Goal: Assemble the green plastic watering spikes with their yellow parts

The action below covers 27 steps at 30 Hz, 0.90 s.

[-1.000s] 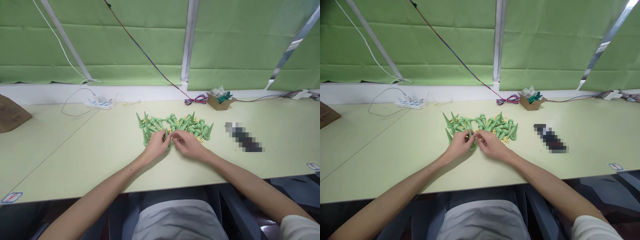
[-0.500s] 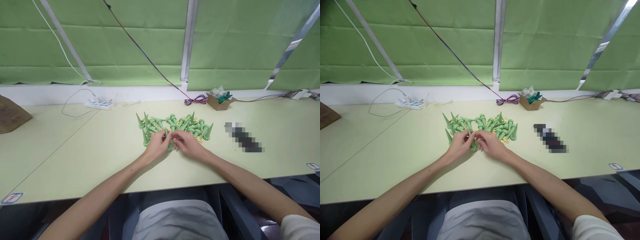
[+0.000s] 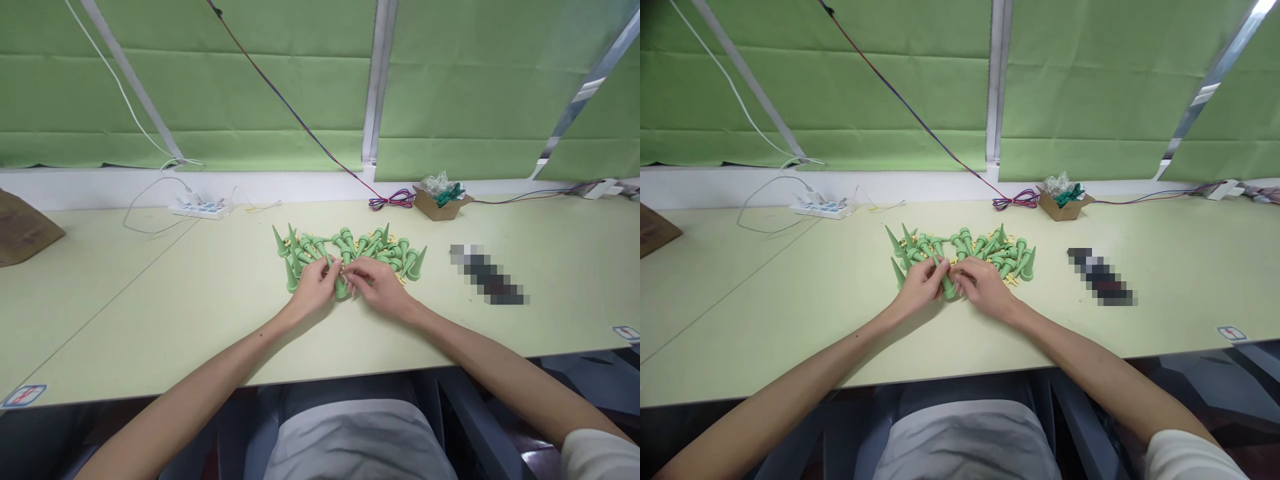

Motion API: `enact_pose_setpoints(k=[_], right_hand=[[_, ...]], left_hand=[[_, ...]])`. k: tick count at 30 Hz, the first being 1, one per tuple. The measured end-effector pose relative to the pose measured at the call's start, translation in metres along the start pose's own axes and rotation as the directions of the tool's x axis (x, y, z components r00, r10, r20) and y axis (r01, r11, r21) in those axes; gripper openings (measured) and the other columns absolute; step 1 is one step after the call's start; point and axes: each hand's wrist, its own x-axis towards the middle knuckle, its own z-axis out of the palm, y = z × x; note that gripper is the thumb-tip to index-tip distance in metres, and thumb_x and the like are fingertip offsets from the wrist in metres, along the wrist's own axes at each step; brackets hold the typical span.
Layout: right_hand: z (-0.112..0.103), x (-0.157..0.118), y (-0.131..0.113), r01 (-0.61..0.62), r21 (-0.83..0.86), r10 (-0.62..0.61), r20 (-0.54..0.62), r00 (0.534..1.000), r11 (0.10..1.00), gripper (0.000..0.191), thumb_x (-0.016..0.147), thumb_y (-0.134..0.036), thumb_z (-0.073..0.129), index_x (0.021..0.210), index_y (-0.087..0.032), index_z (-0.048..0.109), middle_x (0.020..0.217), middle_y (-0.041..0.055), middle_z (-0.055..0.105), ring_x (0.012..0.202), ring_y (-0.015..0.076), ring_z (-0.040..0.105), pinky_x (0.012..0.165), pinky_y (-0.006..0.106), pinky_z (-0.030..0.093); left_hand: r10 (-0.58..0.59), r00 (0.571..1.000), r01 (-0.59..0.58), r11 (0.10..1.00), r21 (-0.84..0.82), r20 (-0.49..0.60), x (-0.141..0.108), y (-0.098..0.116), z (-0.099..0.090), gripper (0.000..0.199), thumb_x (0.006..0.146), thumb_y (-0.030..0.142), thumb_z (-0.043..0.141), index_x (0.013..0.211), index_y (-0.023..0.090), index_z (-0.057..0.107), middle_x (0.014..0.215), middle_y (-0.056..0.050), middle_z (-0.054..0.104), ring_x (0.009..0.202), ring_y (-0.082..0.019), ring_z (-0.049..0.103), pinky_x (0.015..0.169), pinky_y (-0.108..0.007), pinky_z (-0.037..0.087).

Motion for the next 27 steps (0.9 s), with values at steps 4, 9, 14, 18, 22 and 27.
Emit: enact_pose_setpoints(k=[4, 9, 14, 18, 22, 27], right_hand=[[-0.0008, 0.0021, -0.0031, -0.015, -0.03, 0.014, -0.04, 0.999, 0.999, 0.01, 0.091, -0.017, 0.056, 0.09, -0.021, 0.066, 0.078, 0.0028, 0.065, 0.072, 0.0164, 0.059, 0.067, 0.03, 0.049], [-0.0003, 0.0019, -0.0033, -0.027, -0.029, 0.026, -0.04, 0.999, 0.999, 0.009, 0.092, -0.021, 0.057, 0.086, -0.02, 0.065, 0.078, 0.0034, 0.065, 0.071, 0.0162, 0.059, 0.065, 0.029, 0.048], [0.0003, 0.0016, -0.0026, -0.04, -0.017, 0.039, -0.045, 0.998, 0.999, 0.009, 0.091, -0.018, 0.058, 0.085, -0.019, 0.064, 0.077, 0.003, 0.064, 0.07, 0.0156, 0.058, 0.064, 0.028, 0.048], [0.0003, 0.0022, -0.0026, -0.041, -0.026, 0.04, -0.05, 0.998, 0.999, 0.01, 0.091, -0.018, 0.058, 0.084, -0.02, 0.064, 0.075, 0.0028, 0.064, 0.069, 0.0157, 0.058, 0.062, 0.028, 0.047], [0.0005, 0.0024, -0.002, -0.046, -0.035, 0.044, -0.059, 0.997, 0.998, 0.011, 0.09, -0.018, 0.058, 0.081, -0.02, 0.063, 0.073, 0.0023, 0.063, 0.068, 0.0154, 0.058, 0.062, 0.027, 0.047], [0.0004, 0.0024, -0.0025, -0.061, -0.051, 0.058, -0.056, 0.997, 0.997, 0.011, 0.09, -0.017, 0.057, 0.08, -0.02, 0.062, 0.073, 0.0019, 0.064, 0.067, 0.0151, 0.058, 0.062, 0.027, 0.046]], left_hand=[[-0.035, 0.999, 0.036, 0.998, -0.047, 0.021, -0.0002, 0.0016, 0.0003, 0.042, 0.094, 0.054, 0.043, 0.073, 0.019, 0.053, 0.045, 0.004, 0.048, 0.044, -0.013, 0.048, 0.049, -0.026, 0.036], [-0.072, 0.996, 0.076, 0.993, -0.089, 0.049, 0.0001, -0.0002, 0.0, 0.04, 0.095, 0.052, 0.042, 0.077, 0.018, 0.055, 0.049, 0.003, 0.052, 0.047, -0.015, 0.053, 0.052, -0.027, 0.041], [-0.077, 0.993, 0.088, 0.988, -0.129, 0.088, 0.0019, -0.0016, -0.0004, 0.034, 0.094, 0.046, 0.043, 0.082, 0.018, 0.057, 0.055, 0.001, 0.055, 0.052, -0.015, 0.058, 0.055, -0.028, 0.044], [-0.084, 0.993, 0.095, 0.985, -0.141, 0.085, 0.0025, -0.0012, -0.0005, 0.029, 0.093, 0.041, 0.043, 0.082, 0.018, 0.056, 0.058, 0.001, 0.055, 0.054, -0.016, 0.059, 0.056, -0.028, 0.045], [-0.099, 0.992, 0.11, 0.98, -0.163, 0.073, 0.0028, 0.0001, -0.001, 0.021, 0.09, 0.031, 0.042, 0.081, 0.018, 0.056, 0.067, -0.001, 0.058, 0.057, -0.015, 0.059, 0.057, -0.028, 0.046], [-0.097, 0.992, 0.112, 0.971, -0.212, 0.08, 0.0039, -0.0016, -0.0009, 0.017, 0.087, 0.028, 0.042, 0.082, 0.018, 0.055, 0.076, -0.003, 0.061, 0.058, -0.014, 0.059, 0.057, -0.028, 0.048]])
